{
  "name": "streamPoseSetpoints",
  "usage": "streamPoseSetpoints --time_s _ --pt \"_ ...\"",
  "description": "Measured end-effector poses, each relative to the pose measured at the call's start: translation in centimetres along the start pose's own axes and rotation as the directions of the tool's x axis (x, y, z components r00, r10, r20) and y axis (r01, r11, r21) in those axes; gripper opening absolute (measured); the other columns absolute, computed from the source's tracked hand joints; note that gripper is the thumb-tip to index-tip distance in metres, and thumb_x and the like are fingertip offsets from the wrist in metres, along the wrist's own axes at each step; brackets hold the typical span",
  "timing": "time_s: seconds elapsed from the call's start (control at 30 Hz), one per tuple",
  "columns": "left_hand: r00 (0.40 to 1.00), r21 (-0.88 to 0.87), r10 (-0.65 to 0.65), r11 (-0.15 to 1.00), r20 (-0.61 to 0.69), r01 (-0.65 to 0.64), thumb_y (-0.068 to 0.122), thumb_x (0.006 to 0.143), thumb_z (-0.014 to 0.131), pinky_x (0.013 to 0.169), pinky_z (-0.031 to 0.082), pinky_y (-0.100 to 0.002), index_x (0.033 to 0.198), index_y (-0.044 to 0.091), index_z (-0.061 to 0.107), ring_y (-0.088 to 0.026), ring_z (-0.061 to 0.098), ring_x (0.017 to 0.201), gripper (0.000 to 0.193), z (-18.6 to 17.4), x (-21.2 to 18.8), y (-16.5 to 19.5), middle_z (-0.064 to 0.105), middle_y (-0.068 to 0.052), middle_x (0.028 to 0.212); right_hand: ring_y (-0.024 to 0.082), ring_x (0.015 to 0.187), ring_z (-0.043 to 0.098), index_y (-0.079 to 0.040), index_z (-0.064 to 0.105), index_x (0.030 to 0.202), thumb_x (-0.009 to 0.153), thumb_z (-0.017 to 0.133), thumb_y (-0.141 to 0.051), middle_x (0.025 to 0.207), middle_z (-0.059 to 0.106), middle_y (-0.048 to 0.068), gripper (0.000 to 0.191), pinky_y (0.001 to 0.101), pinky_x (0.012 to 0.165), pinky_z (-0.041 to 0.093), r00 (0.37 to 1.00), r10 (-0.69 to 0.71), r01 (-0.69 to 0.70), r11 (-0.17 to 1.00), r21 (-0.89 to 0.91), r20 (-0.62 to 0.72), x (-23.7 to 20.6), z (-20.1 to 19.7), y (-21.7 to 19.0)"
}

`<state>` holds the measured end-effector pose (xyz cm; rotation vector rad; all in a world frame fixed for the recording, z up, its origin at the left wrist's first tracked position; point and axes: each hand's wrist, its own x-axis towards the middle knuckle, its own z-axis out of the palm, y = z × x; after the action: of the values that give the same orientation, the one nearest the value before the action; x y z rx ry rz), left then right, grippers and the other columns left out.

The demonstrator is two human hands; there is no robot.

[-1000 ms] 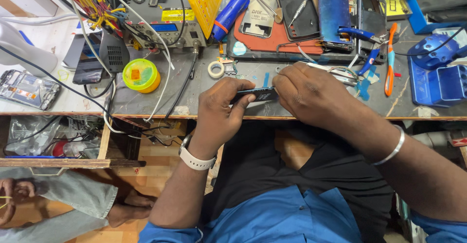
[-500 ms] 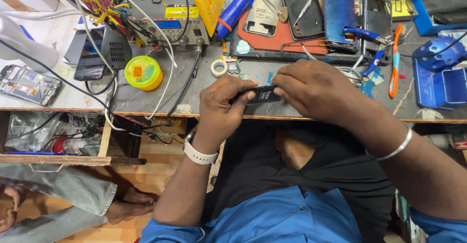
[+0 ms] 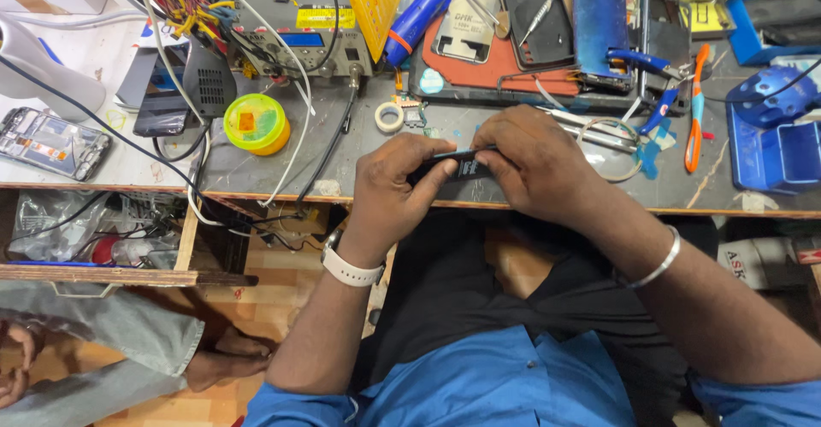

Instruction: The person assembles a smartphone by connecting a ribbon cable to the motherboard, placing the battery into the chassis, and fitting the back cover. They then press the edges to secure the cover and inspect the assembled device.

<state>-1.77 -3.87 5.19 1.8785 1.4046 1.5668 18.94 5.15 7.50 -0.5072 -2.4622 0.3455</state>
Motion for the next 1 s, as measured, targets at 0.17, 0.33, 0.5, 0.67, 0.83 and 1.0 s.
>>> streamPoseSetpoints --time_s 0.17,0.33,0.5,0.67,0.83,1.0 --pt "0.997 0.007 0.075 0.997 -0.023 -0.075 0.006 0.089 0.076 0.074 0.057 -0.032 0.102 0.005 0.072 -0.022 0.074 0.086 0.013 0.2 -0.2 0.0 0.072 -0.008 0.096 0.032 0.100 0.066 -0.004 0.066 0.113 0.085 0.075 -0.010 0.104 0.068 0.012 0.029 0.0438 0.088 0.051 0.999 -0.030 0.030 1.000 -0.001 -0.039 0.0 -0.5 -0.8" --pt "0.995 0.034 0.097 0.995 -0.032 -0.096 0.006 0.089 0.076 0.073 0.057 -0.032 0.099 0.005 0.072 -0.022 0.074 0.085 0.011 0.5 0.0 -0.1 0.072 -0.008 0.094 0.032 0.100 0.067 -0.006 0.069 0.101 0.086 0.074 -0.010 0.102 0.069 0.011 0.016 0.0434 0.089 0.051 0.998 -0.064 0.064 0.997 -0.034 0.005 0.6 -0.2 -1.0" --pt "0.995 0.058 0.096 0.994 -0.020 -0.094 0.007 0.091 0.077 0.075 0.057 -0.033 0.102 0.006 0.071 -0.023 0.074 0.087 0.013 0.2 0.0 0.2 0.072 -0.008 0.096 0.032 0.098 0.066 -0.006 0.070 0.100 0.087 0.074 -0.011 0.102 0.069 0.011 0.015 0.0442 0.087 0.051 0.999 -0.044 0.044 0.998 -0.036 0.012 0.8 -0.2 -1.0" --pt "0.996 0.118 0.086 0.989 0.033 -0.090 0.005 0.085 0.079 0.078 0.057 -0.037 0.109 0.003 0.068 -0.028 0.072 0.090 0.027 -0.3 -0.6 0.1 0.072 -0.011 0.097 0.034 0.101 0.066 -0.004 0.069 0.107 0.085 0.077 -0.015 0.104 0.069 0.013 0.025 0.0455 0.089 0.051 1.000 -0.023 0.024 0.997 -0.067 0.016 0.3 -0.5 -1.2" --pt "0.952 0.294 0.307 0.910 -0.006 -0.292 -0.006 0.082 0.074 0.082 0.057 -0.042 0.106 0.002 0.069 -0.029 0.071 0.092 0.027 -0.3 -1.8 0.8 0.072 -0.010 0.098 0.030 0.098 0.067 -0.009 0.073 0.107 0.085 0.081 -0.021 0.103 0.072 0.008 0.026 0.0431 0.088 0.050 0.997 -0.061 0.066 0.988 -0.139 0.042 -0.3 -2.2 -2.4" --pt "0.865 0.373 0.499 0.815 -0.060 -0.444 -0.010 0.079 0.072 0.084 0.060 -0.042 0.107 -0.001 0.069 -0.030 0.073 0.099 0.030 -0.6 -1.7 2.6 0.070 -0.011 0.103 0.026 0.103 0.067 -0.005 0.072 0.112 0.083 0.079 -0.015 0.109 0.073 0.007 0.031 0.0411 0.090 0.049 0.980 -0.195 0.198 0.947 -0.251 0.038 -0.7 -3.8 -3.8"
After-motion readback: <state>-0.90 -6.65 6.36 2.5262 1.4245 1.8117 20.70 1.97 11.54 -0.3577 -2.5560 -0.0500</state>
